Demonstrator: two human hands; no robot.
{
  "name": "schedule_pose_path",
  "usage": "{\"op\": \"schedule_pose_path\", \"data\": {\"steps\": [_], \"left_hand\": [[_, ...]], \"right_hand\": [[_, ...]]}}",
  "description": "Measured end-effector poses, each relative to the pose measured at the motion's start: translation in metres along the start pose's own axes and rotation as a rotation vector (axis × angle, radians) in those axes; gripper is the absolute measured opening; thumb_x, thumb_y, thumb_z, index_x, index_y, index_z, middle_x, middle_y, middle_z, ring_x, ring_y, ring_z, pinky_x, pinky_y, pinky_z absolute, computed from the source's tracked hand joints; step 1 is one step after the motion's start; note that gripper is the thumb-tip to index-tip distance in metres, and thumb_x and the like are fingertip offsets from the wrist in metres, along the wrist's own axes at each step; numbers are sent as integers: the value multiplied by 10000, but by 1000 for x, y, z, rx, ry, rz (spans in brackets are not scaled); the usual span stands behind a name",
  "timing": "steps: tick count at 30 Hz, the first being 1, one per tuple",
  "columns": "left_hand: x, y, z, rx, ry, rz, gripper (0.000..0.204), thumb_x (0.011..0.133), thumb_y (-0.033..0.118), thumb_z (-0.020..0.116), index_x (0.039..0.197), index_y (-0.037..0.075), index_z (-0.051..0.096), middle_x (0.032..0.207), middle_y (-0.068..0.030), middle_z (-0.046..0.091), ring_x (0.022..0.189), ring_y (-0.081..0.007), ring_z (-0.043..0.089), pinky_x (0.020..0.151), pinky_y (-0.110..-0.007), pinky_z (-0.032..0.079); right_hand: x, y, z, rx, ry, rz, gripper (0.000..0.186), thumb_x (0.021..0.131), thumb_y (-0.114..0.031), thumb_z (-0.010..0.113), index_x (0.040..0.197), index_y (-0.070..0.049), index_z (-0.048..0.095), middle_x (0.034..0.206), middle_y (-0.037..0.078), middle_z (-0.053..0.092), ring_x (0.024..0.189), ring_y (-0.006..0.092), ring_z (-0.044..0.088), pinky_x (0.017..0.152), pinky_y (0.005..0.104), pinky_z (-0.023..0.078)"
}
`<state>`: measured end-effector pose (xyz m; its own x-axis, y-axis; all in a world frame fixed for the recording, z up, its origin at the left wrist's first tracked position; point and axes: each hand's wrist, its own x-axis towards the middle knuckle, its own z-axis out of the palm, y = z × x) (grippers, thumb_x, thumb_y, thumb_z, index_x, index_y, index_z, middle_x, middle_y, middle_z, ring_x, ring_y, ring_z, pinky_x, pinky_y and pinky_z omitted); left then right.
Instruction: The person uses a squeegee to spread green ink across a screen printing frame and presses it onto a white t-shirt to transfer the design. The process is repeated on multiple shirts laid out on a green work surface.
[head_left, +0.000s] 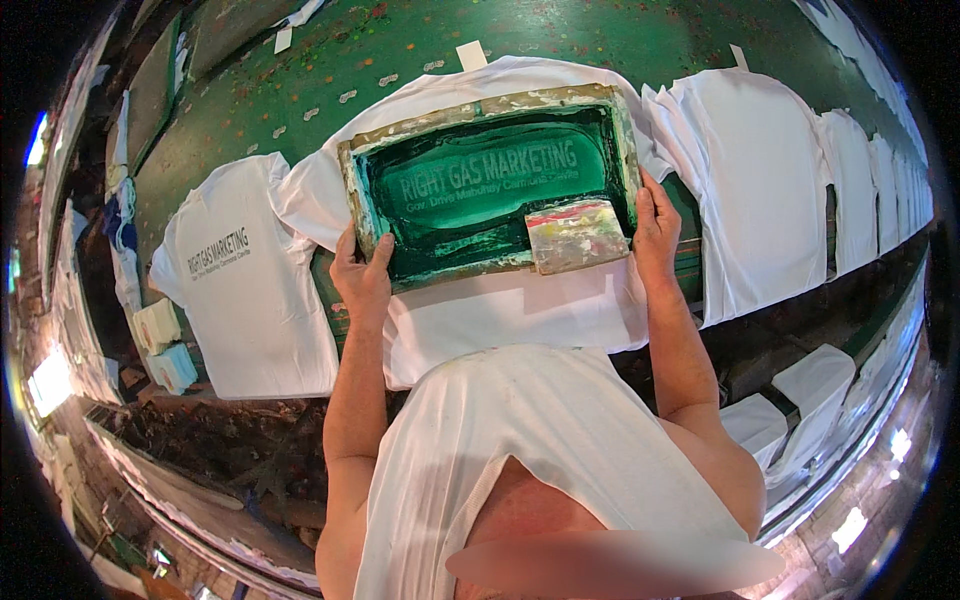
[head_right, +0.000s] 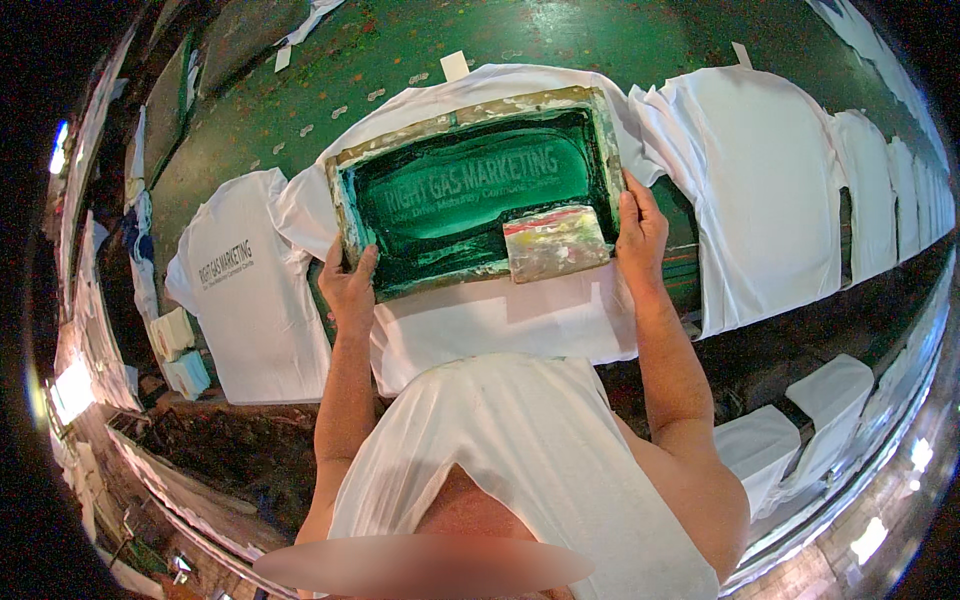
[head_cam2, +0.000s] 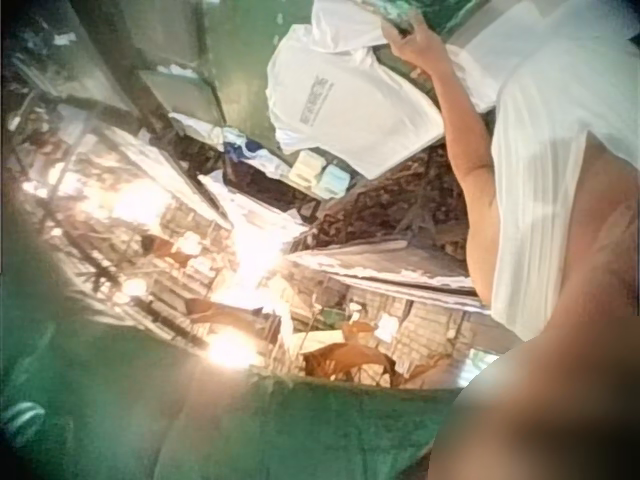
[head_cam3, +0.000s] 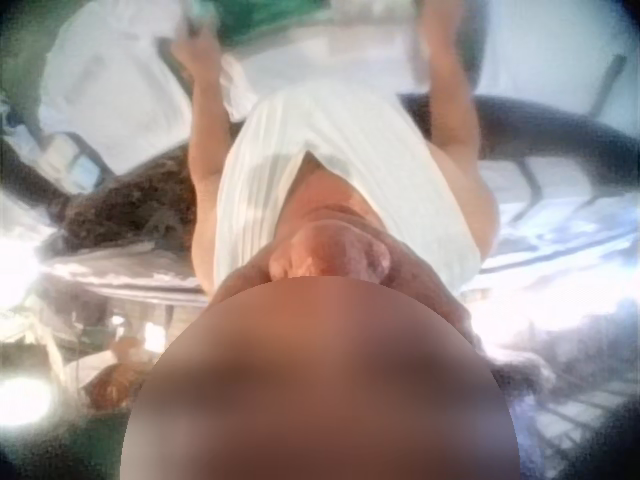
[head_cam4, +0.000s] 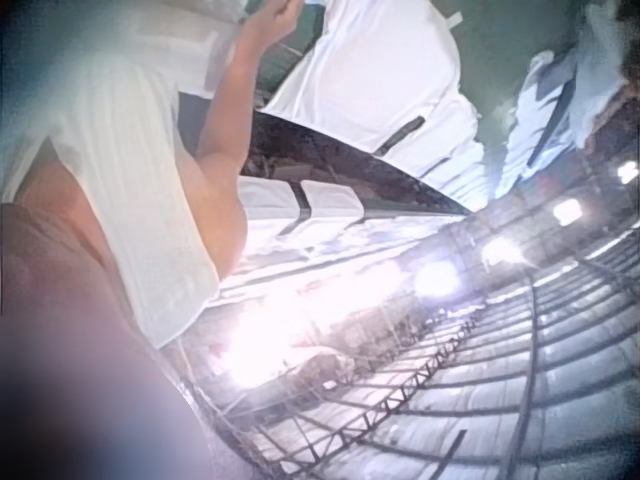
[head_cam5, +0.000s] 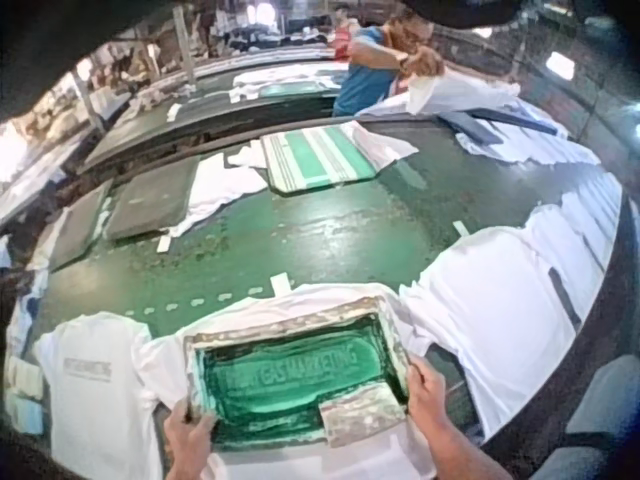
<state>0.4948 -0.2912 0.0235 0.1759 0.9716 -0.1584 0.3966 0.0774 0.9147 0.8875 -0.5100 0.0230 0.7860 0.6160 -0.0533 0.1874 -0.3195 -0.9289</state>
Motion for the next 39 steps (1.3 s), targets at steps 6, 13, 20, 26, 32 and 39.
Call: {"op": "schedule_pose_path", "data": {"steps": [6,13,20,26,32,39], "left_hand": [[1,4,-1,80,-21,55,584,977,129,892,1474,-104,692,1292,-143,785,1127,-193,700,1058,-346,542],[1,17,1,-56,-48,69,633,997,128,887,1522,-126,643,1327,-136,766,1147,-173,701,1062,-313,537],[-1,4,-13,-406,-61,44,763,1041,145,857,1667,-97,494,1602,-210,615,1358,-229,658,1119,-347,552],[-21,-21,-17,-274,-149,192,1020,979,253,933,1723,-110,338,1626,-274,513,1366,-337,648,1120,-418,574],[-21,-32,-10,-4,-126,328,1100,921,302,973,1724,-105,341,1595,-301,518,1379,-363,637,1151,-429,549],[-29,-24,-16,-171,-88,131,961,987,194,916,1717,-103,367,1611,-276,556,1351,-295,651,1152,-386,544]], "right_hand": [[2,9,2,-5,23,-42,387,1161,-154,636,1492,29,715,1389,157,788,1266,211,721,1135,343,525],[8,9,-6,82,39,22,384,1175,-187,646,1485,25,729,1385,127,785,1227,158,701,1096,304,527],[-53,-38,-59,7,213,-58,422,1196,-236,629,1511,38,694,1420,153,773,1269,208,725,1102,363,562],[-129,-72,-64,-407,81,-329,300,1104,-89,703,1383,-8,776,1314,169,784,1245,308,732,1092,411,574],[-140,-99,-52,-613,-80,-650,358,963,-20,805,1319,-28,766,1316,148,755,1231,384,700,1066,496,570],[-112,-91,-66,-540,-186,-760,368,949,0,795,1314,-36,768,1323,141,747,1234,390,693,1073,501,565]]}}
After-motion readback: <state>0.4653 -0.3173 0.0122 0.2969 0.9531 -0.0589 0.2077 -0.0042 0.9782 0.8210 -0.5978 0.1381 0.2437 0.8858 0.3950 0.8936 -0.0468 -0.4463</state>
